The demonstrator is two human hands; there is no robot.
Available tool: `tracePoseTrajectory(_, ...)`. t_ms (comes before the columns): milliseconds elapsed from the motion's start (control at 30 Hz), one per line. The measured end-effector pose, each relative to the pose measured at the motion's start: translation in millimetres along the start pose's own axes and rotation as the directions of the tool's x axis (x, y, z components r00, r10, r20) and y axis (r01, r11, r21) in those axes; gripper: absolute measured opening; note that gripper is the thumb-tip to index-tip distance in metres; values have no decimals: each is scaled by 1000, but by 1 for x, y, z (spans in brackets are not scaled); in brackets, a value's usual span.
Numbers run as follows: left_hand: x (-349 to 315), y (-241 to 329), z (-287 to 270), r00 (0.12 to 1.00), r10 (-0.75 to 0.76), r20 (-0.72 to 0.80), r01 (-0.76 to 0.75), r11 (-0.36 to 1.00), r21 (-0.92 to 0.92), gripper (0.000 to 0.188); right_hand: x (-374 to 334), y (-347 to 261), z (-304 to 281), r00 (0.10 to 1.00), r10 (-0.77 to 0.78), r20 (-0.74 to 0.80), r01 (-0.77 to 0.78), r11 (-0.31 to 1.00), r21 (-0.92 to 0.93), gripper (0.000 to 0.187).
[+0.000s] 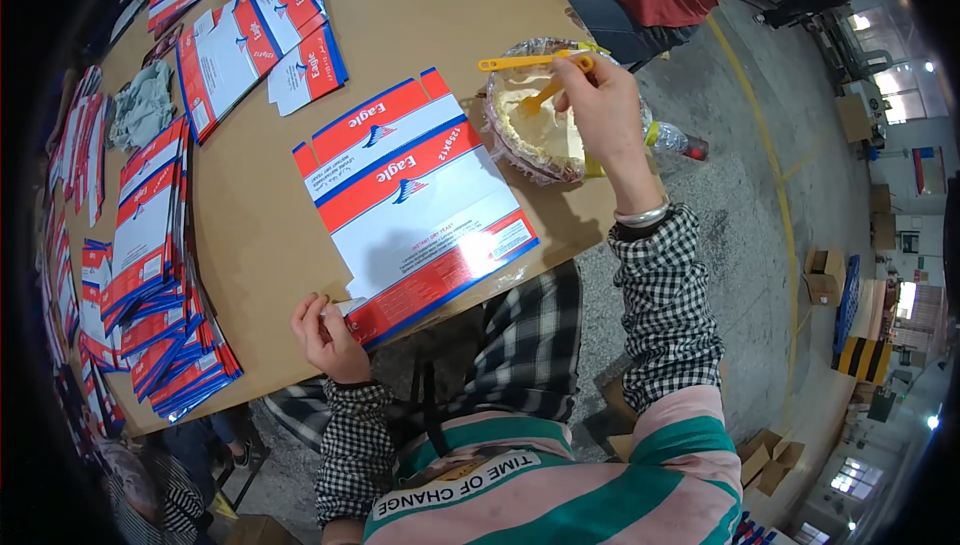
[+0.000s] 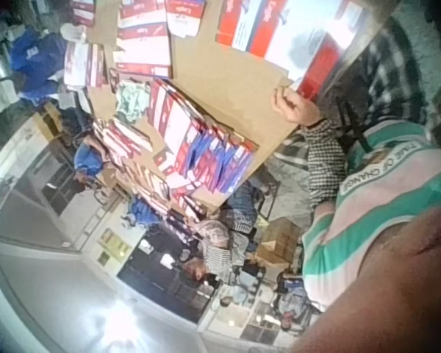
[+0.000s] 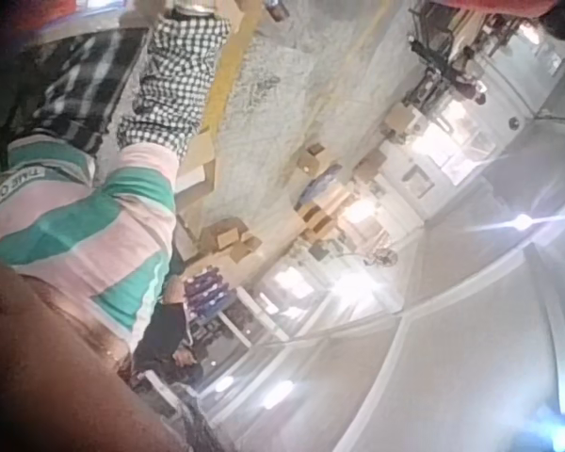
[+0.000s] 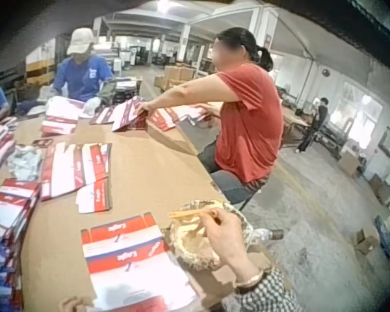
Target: The person uses a small brush to apply glue from a foil-wrapped container onto the edges of flat paper sheets. They then fold the glued edges to secure the paper. The person repeats this process for multiple sheets, stacking the finished items on the table.
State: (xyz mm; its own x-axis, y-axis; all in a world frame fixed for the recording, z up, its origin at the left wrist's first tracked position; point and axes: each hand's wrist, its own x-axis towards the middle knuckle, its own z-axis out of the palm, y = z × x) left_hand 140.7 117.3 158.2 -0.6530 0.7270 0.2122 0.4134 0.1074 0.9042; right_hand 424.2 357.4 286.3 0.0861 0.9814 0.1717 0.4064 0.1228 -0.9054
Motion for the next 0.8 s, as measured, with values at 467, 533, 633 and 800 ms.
tracePoseTrajectory(467, 1, -6, 0, 998, 59, -18, -58, 997, 52, 14, -23, -18, -21, 990, 133, 43, -140, 957, 256, 20)
tracePoseTrajectory(533, 2, -5, 0, 999, 21, -31, -21, 1000, 18, 14, -27, -23, -24, 995, 99, -12, -91, 948, 304, 18)
tracePoseTrajectory(633, 1, -3, -1, 999, 7, -36, -7, 1000, 15, 13, -31, -22, -31, 996, 67, -53, -47, 945, 323, 16)
tracePoseTrajectory(800, 3, 0, 2, 997, 63, -42, -62, 998, 28, 13, -38, -24, -28, 997, 55, 57, -69, 957, 282, 17)
